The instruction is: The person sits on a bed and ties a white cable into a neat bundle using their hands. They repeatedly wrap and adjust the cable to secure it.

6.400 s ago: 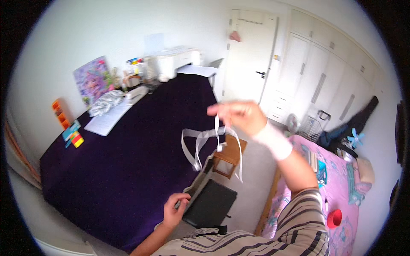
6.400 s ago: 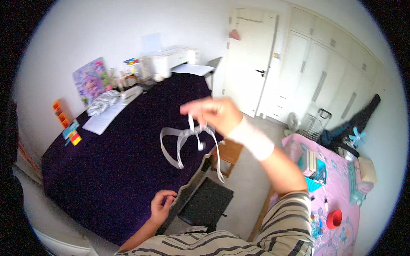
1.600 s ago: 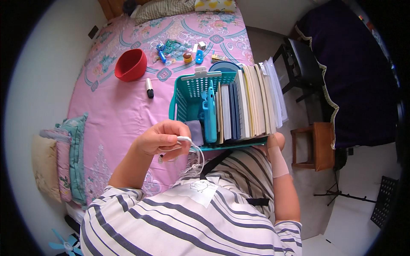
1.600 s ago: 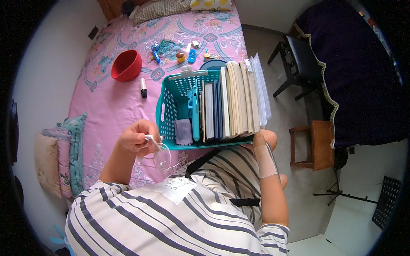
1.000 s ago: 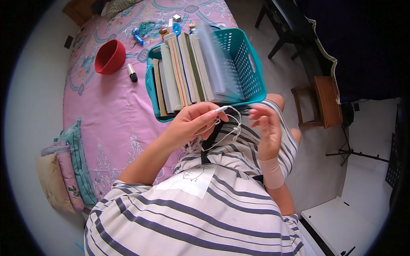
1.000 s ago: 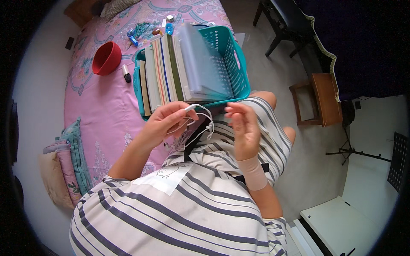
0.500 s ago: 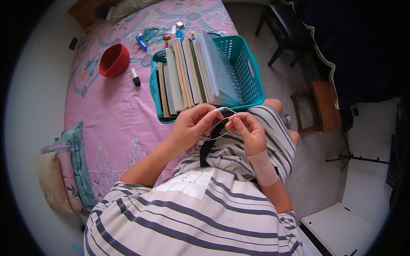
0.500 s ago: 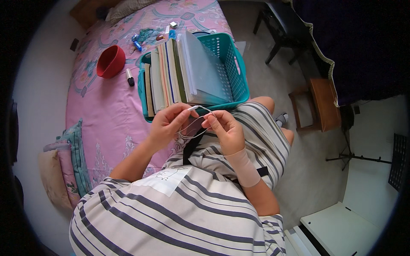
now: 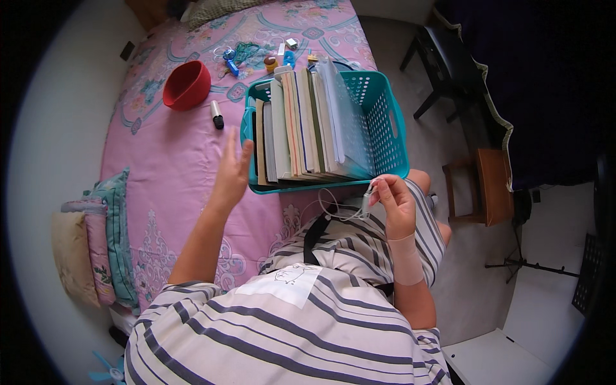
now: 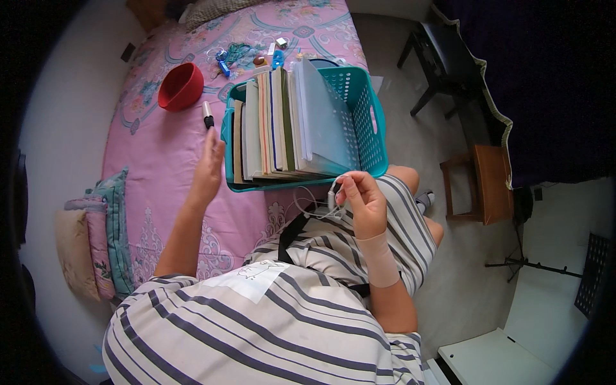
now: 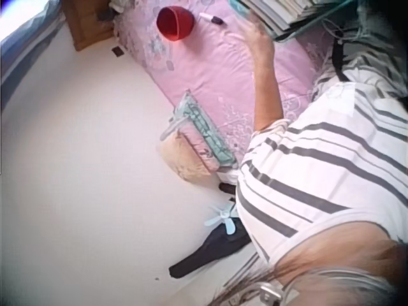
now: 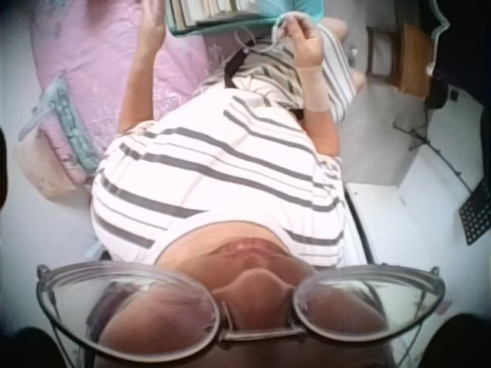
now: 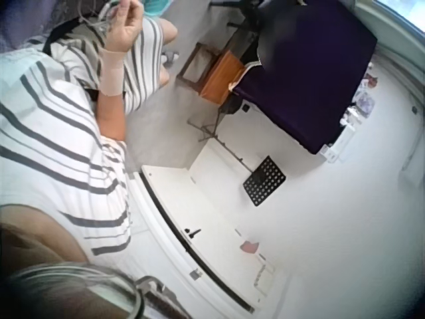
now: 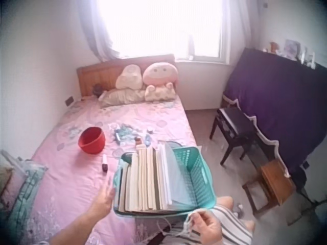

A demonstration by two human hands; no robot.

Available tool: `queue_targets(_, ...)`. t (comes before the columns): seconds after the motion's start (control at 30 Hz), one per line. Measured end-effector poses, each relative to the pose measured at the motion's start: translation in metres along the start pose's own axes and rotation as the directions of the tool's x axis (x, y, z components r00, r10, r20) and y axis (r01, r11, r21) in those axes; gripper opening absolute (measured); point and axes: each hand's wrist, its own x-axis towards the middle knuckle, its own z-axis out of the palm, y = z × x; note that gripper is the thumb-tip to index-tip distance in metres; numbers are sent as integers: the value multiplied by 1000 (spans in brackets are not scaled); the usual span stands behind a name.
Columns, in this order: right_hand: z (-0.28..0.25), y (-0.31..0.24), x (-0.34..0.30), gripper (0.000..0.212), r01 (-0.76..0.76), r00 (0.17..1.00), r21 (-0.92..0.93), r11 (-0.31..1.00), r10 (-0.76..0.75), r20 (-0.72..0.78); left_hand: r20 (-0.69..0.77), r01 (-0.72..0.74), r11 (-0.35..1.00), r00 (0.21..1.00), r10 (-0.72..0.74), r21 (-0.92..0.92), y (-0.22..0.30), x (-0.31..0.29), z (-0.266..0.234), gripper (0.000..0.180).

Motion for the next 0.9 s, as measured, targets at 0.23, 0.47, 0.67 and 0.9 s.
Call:
queue_targets(0.23, -11, 14, 3, 15, 62, 994, -110, 992, -71, -78, -25, 63, 998, 998, -63, -30, 7, -9, 31, 88)
queue_targets(0.47, -29, 20, 24, 15, 212, 953, -356, 910, -273, -133, -82, 28, 987, 997, -15, 155, 9, -8, 38, 80)
queue_targets(0.67, -33, 6, 57, 14, 224, 952, -444, 868, -292, -92, -77, 18, 992, 997, -8, 124, 17, -3, 37, 80)
queue_targets(0.9, -44, 1, 79, 8, 123, 987, -435, 892, -65, 146, -121, 14, 954, 992, 24, 300, 13, -10, 44, 75)
